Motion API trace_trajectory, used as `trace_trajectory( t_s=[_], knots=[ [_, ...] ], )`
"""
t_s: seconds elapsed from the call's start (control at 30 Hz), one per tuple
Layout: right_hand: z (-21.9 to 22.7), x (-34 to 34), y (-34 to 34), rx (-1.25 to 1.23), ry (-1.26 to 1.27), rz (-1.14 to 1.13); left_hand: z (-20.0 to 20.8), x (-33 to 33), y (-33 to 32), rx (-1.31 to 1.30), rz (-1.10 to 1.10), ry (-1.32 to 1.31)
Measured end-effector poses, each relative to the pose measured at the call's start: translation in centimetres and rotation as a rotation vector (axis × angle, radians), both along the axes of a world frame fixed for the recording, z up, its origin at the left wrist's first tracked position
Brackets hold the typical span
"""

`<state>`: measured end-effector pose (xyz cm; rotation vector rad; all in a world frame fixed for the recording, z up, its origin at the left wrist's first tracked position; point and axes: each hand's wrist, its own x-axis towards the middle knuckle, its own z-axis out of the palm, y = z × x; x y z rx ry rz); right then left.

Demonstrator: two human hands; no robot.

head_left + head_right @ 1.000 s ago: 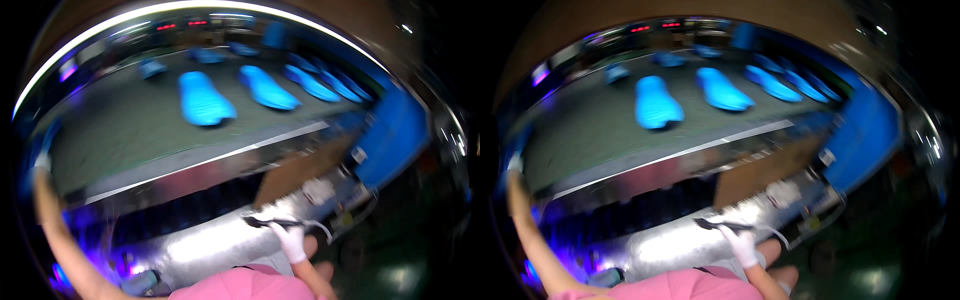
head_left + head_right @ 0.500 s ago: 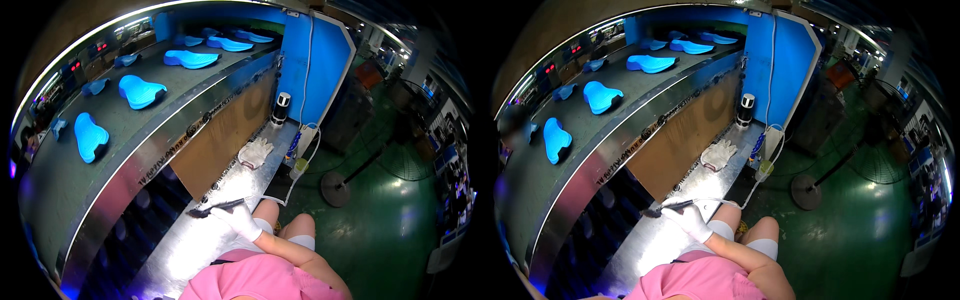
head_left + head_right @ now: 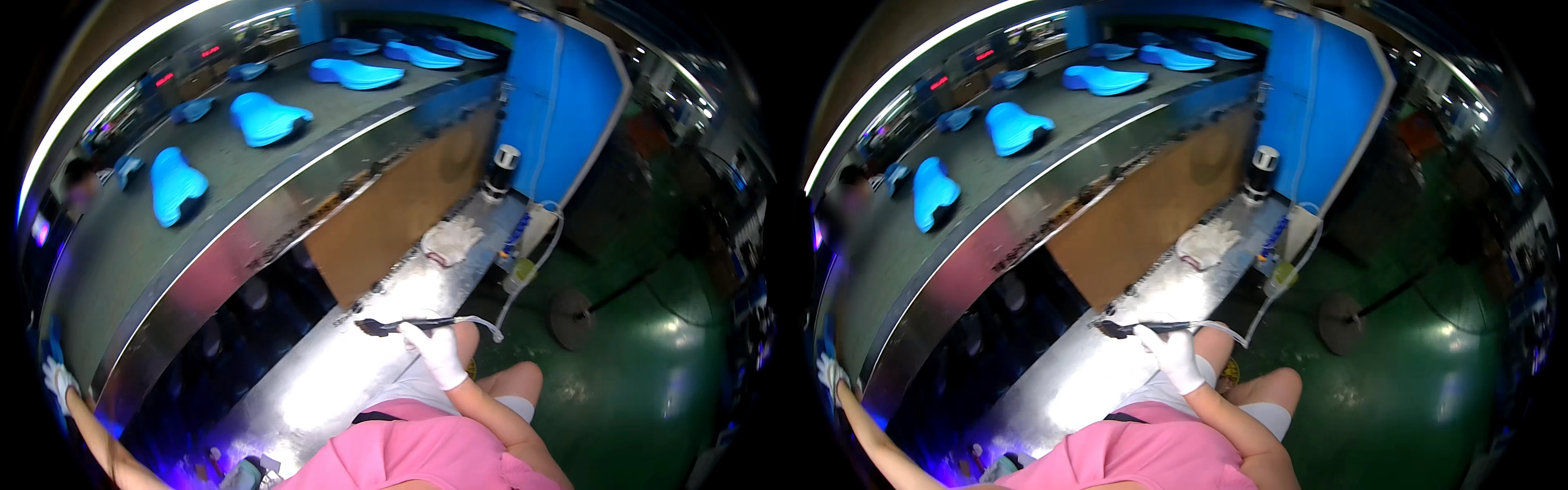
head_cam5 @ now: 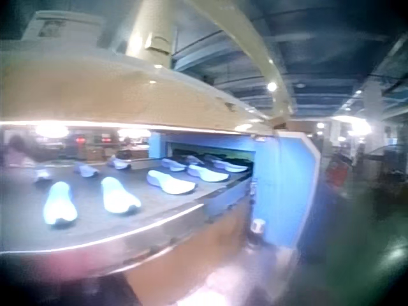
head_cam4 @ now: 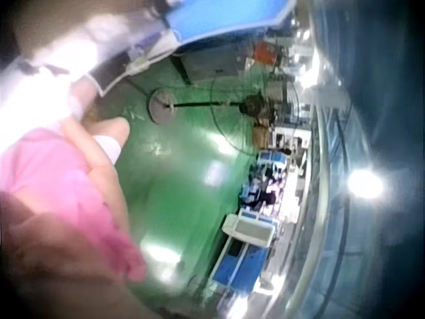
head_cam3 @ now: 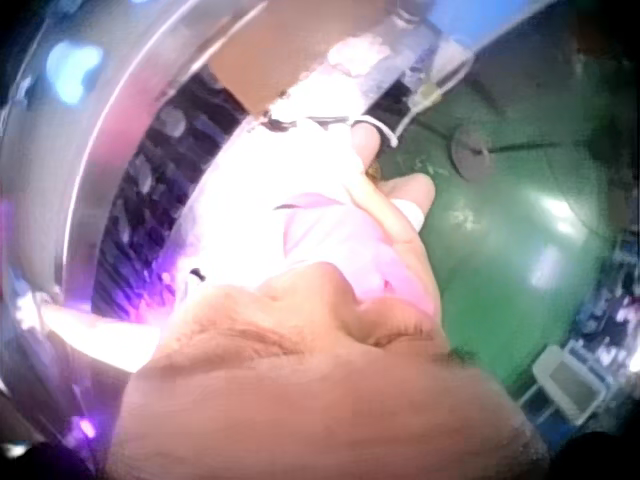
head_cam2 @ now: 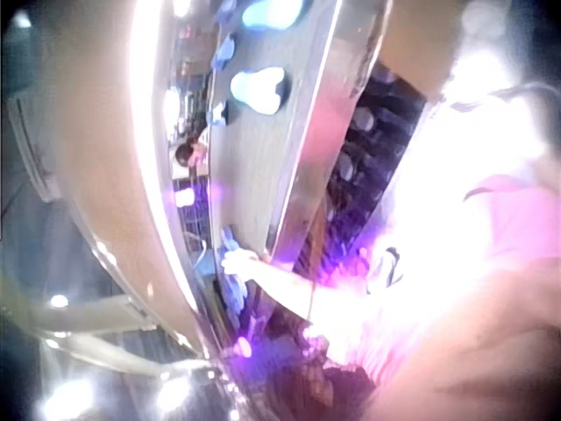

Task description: The person takes blue shoe soles from a conveyor belt and applies glue to the inner surface using a brush connected to a machine hose.

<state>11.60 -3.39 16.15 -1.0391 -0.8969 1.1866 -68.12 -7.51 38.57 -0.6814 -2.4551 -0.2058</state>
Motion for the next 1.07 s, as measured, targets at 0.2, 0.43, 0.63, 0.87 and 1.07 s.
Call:
trace_trajectory(
  t_s=[0.2, 0.43, 0.63, 0.87, 1.07],
  knots=[
    [-0.2, -2.8, 0.5, -0.027, -0.059, 0.071, -0.7, -0.3, -0.9, 0.041, 0.014, 0.005],
    [-0.2, -2.1, 0.3, -0.052, -0.026, 0.049, -0.9, 2.8, 0.5, 0.043, 0.031, 0.002],
    [-0.7, -0.7, -0.1, -0.107, -0.048, -0.016, -0.8, 3.4, -1.1, 0.069, 0.065, -0.024],
    [-1.8, 0.4, -0.2, -0.058, 0.041, -0.020, -1.3, 3.7, -1.3, -0.073, -0.023, 0.081],
    [-1.2, 2.6, 0.0, -0.037, 0.166, -0.170, -3.0, 0.5, 2.0, 0.952, -0.722, -0.699]
  ],
)
